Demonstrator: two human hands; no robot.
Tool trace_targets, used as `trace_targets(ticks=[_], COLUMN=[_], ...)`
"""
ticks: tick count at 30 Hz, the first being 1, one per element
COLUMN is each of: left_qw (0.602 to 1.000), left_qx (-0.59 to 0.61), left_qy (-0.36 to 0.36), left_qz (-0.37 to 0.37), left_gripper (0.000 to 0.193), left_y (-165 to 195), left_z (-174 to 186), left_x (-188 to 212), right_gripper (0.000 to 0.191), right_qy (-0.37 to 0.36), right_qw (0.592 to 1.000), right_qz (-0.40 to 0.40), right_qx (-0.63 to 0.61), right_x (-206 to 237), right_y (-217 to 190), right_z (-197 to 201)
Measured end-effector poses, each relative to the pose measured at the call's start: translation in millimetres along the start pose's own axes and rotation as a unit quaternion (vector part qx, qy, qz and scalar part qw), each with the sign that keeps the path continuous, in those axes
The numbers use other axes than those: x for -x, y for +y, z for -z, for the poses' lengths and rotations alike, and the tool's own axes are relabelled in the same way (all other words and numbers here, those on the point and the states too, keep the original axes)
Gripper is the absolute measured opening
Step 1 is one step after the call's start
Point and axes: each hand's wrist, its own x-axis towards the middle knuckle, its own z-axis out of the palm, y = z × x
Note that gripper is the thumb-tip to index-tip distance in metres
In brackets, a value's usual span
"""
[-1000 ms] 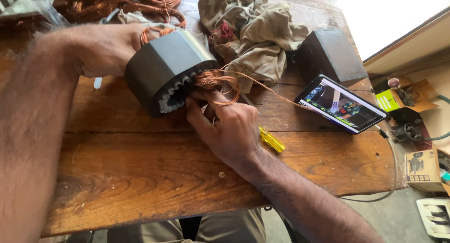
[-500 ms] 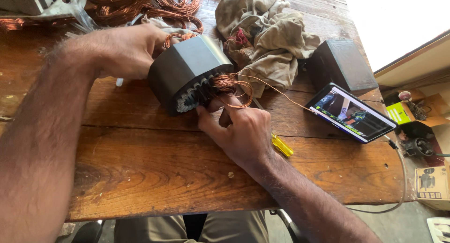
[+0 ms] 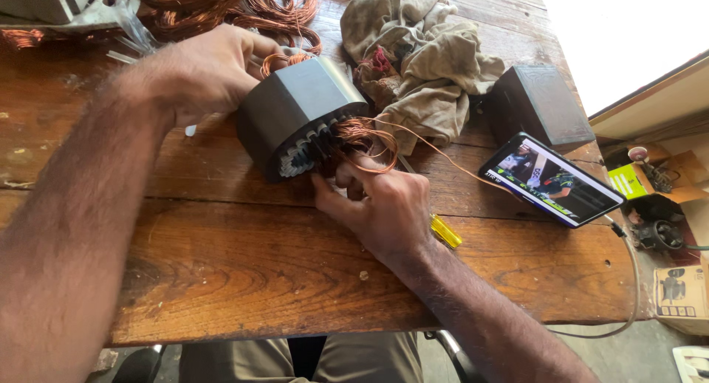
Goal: The person winds copper wire by hand into the slots of a cylindrical stator core. The left hand holds the stator while the right hand guides and pushes the wire into place. A tablet playing a video is visible on the table but not used in the task.
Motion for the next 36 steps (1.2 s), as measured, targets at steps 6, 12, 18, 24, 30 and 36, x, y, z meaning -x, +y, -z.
trace_targets(ticks=[6, 12, 18, 24, 30, 36], left_qw=[0.994, 0.989, 0.968, 0.951, 0.995, 0.983], left_qx=[0.063, 0.113, 0.246, 0.245, 0.055, -0.165], left_qy=[0.04, 0.043, -0.011, -0.144, -0.063, -0.073], left_qz=[0.085, 0.08, 0.056, -0.123, -0.045, -0.037], left_gripper=[0.085, 0.054, 0.038, 0.053, 0.048, 0.066], left_y=[9.4, 1.8, -10.7, -5.8, -5.3, -8.2], left_z=[-8.4, -3.4, 8.7, 23.8, 38.0, 15.1], left_x=[3.2, -1.5, -8.1, 7.6, 22.7, 9.3], right_gripper=[0.013, 0.015, 0.013, 0.011, 0.011, 0.019], right_qy=[-0.005, 0.038, 0.105, 0.117, 0.117, 0.005], right_qw=[1.0, 0.999, 0.991, 0.989, 0.981, 0.956], right_qz=[0.025, 0.037, 0.077, 0.09, 0.152, 0.293], right_qx=[-0.007, 0.008, -0.002, -0.007, -0.01, -0.007], right_x=[2.6, 2.5, -2.1, -0.4, 4.2, 11.2], right_y=[-3.2, -11.2, -12.8, -8.0, 4.4, 10.0], right_z=[9.1, 20.3, 27.5, 27.8, 19.5, 4.0])
